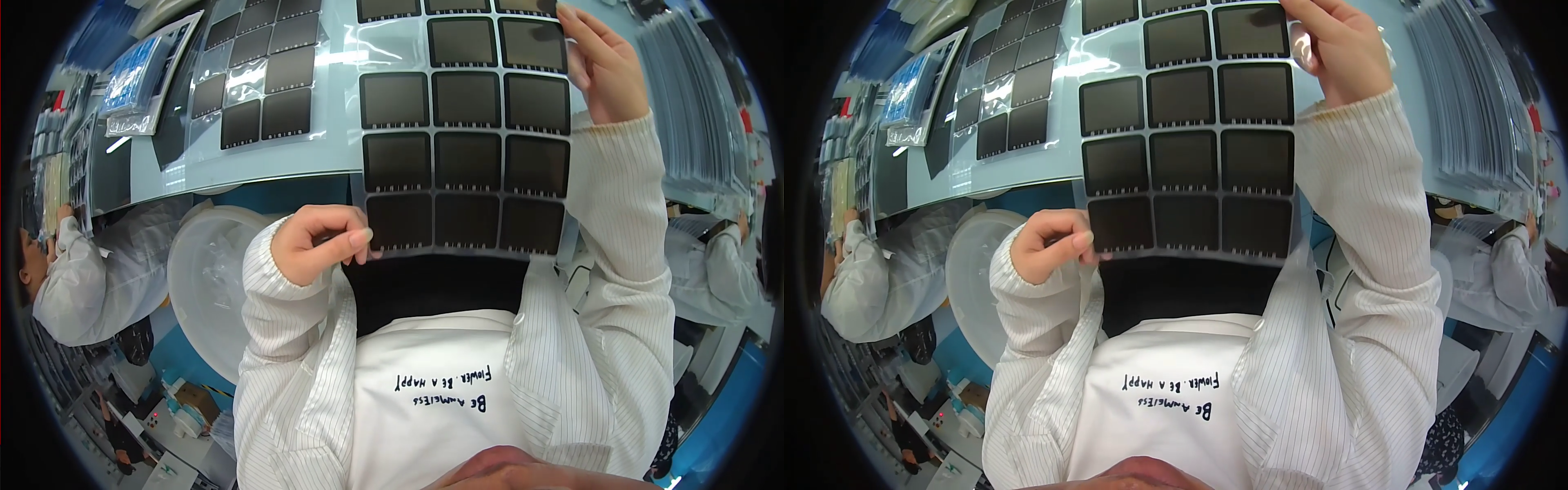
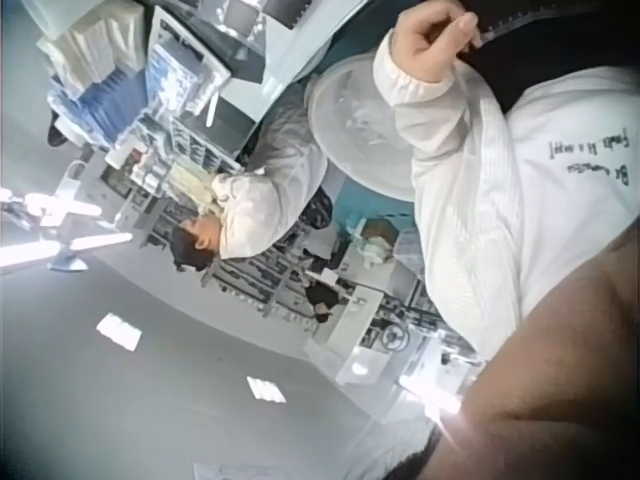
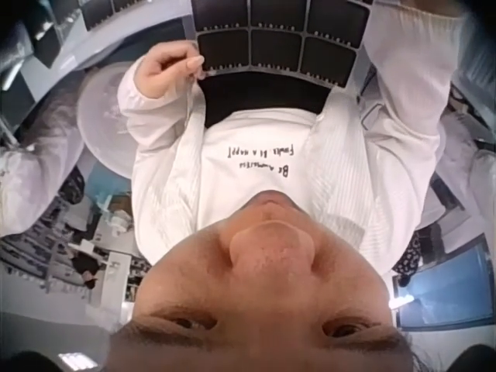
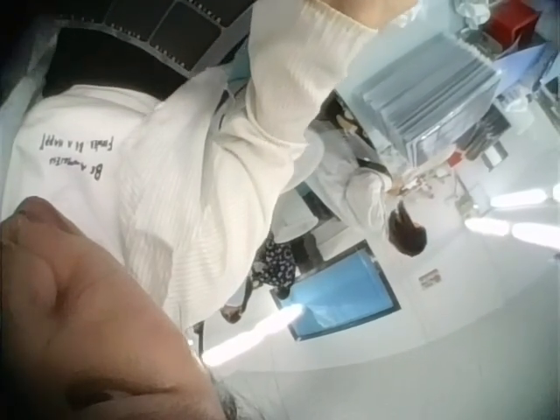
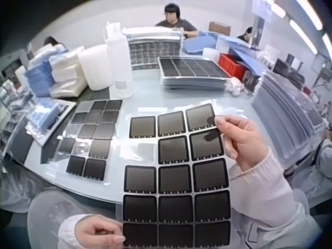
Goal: Cleaning and inspecting small electronic or solar panels using a cloth at a workstation.
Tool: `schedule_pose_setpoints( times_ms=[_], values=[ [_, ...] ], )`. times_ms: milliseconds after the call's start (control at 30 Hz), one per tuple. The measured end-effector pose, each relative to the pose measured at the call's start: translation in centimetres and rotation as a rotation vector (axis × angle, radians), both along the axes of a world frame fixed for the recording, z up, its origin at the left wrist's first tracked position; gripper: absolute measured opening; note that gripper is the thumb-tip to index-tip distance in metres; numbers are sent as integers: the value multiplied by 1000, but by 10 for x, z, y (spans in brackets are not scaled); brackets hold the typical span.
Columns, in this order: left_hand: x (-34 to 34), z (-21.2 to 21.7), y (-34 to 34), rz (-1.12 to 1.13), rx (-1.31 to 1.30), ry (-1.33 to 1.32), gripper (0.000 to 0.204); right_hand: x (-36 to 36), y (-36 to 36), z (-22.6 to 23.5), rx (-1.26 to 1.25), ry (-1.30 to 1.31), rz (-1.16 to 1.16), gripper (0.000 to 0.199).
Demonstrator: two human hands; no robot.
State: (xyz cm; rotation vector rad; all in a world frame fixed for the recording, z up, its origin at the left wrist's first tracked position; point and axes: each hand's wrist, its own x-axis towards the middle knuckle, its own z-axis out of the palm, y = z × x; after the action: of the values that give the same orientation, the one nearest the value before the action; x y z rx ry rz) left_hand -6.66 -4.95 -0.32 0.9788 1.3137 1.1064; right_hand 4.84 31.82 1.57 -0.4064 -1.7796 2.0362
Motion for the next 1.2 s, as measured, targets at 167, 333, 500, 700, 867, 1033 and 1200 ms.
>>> schedule_pose_setpoints(
  times_ms=[167,333,500,700,867,1033,1200],
  values=[
    [5,-3,-8,201,-126,2,30,-40,-8,1,-10,-87,-158,20],
    [4,-19,-25,267,-229,-106,30,-52,35,-48,16,-256,-354,38],
    [-26,-86,-55,515,-319,-513,31,-47,25,-38,106,-400,-377,49],
    [-86,-132,-96,993,-170,-1079,36,-4,34,-21,262,-295,-499,55],
    [-94,-121,-117,1489,-77,-901,34,31,28,-5,459,-326,-597,59],
    [-108,-119,-110,1901,50,-683,33,60,33,2,402,-301,-569,56],
    [-123,-114,-119,2292,197,-404,32,71,17,8,444,-307,-545,54]
  ],
)
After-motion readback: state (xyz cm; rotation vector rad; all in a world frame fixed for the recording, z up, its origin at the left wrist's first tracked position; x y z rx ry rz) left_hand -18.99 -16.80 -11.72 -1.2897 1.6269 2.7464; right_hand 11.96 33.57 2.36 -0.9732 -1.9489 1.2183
